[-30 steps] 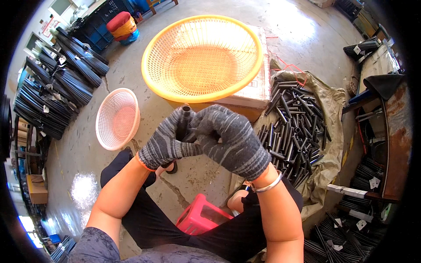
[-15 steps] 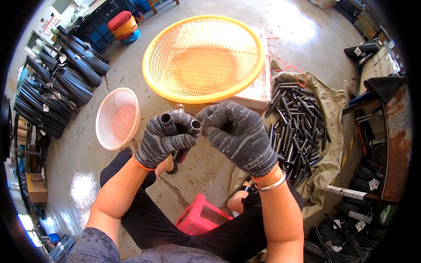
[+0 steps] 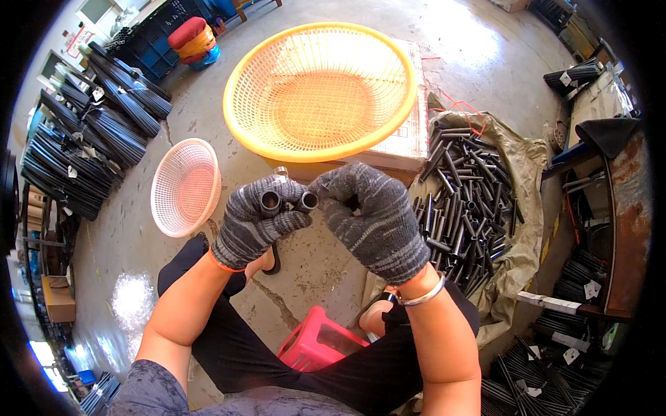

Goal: The person picks up metal pipes from a pile on the floor, rubs the ends of the pipes with a small square of abrasive material, and places them into an orange basket.

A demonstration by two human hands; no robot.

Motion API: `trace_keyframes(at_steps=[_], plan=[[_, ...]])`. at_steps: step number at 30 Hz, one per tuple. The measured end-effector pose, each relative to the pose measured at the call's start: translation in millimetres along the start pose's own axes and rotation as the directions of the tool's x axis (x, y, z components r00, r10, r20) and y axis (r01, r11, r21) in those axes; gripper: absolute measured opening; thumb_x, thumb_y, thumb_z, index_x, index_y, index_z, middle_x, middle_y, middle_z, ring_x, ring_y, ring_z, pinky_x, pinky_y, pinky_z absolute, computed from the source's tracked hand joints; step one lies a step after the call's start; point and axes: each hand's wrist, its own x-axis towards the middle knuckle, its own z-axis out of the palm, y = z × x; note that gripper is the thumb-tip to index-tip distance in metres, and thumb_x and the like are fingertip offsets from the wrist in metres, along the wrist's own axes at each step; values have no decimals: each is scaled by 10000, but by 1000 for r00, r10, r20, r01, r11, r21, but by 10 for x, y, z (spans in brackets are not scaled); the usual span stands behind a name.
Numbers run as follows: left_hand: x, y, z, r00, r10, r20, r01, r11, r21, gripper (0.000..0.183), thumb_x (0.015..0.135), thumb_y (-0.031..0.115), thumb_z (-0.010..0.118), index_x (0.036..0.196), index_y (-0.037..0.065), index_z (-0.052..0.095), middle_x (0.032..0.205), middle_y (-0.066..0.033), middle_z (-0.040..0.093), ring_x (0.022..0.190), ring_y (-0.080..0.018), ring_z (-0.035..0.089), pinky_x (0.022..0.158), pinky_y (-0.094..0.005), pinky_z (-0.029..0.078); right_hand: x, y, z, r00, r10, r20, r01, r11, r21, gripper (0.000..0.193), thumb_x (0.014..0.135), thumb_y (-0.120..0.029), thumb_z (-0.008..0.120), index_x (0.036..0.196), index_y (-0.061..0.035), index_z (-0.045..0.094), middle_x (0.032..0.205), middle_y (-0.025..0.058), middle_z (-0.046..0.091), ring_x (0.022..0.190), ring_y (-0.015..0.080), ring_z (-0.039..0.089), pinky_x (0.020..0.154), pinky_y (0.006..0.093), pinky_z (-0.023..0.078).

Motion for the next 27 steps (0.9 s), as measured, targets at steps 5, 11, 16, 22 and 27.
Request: trace_keyframes(at_steps=[5,11,16,22,27], plan=[[-39,8,16,999,-31,-16,32,996,83,297,726,-9,770,1005,33,679,939,-42,660,856,-135,588,795,-288,480,3,59,54,999,-30,-24,30,999,12,122,779,47,637,885,-13,632,828,80,653,733,134,611,678,272,497],[-45,-14,97,989,-143,-40,129,963,-235,347,754,0,756,1081,29,640,916,-13,649,827,-103,577,768,-270,497,15,68,86,998,-39,-53,37,998,-47,132,768,58,635,877,-13,613,805,79,648,710,151,615,665,278,499],[-37,28,31,890,-435,138,455,867,-204,392,772,-20,731,1142,18,609,921,-40,659,833,-126,614,767,-265,517,26,20,118,993,-87,-83,72,983,-169,126,764,55,641,862,-18,610,782,90,640,699,175,625,653,292,503],[1,69,-17,865,-369,339,488,773,-405,387,815,13,691,1183,-30,578,1025,-104,675,961,-159,629,847,-304,516,88,-27,11,990,-98,-101,75,974,-213,112,769,49,641,857,-16,617,773,94,636,703,188,631,659,301,506],[53,123,-61,781,-441,442,599,727,-334,378,838,68,679,1188,-32,576,1026,-99,667,961,-165,626,858,-309,511,96,-3,-54,975,-110,-191,60,967,-248,103,780,40,647,865,-12,619,797,93,646,705,157,625,664,283,504]])
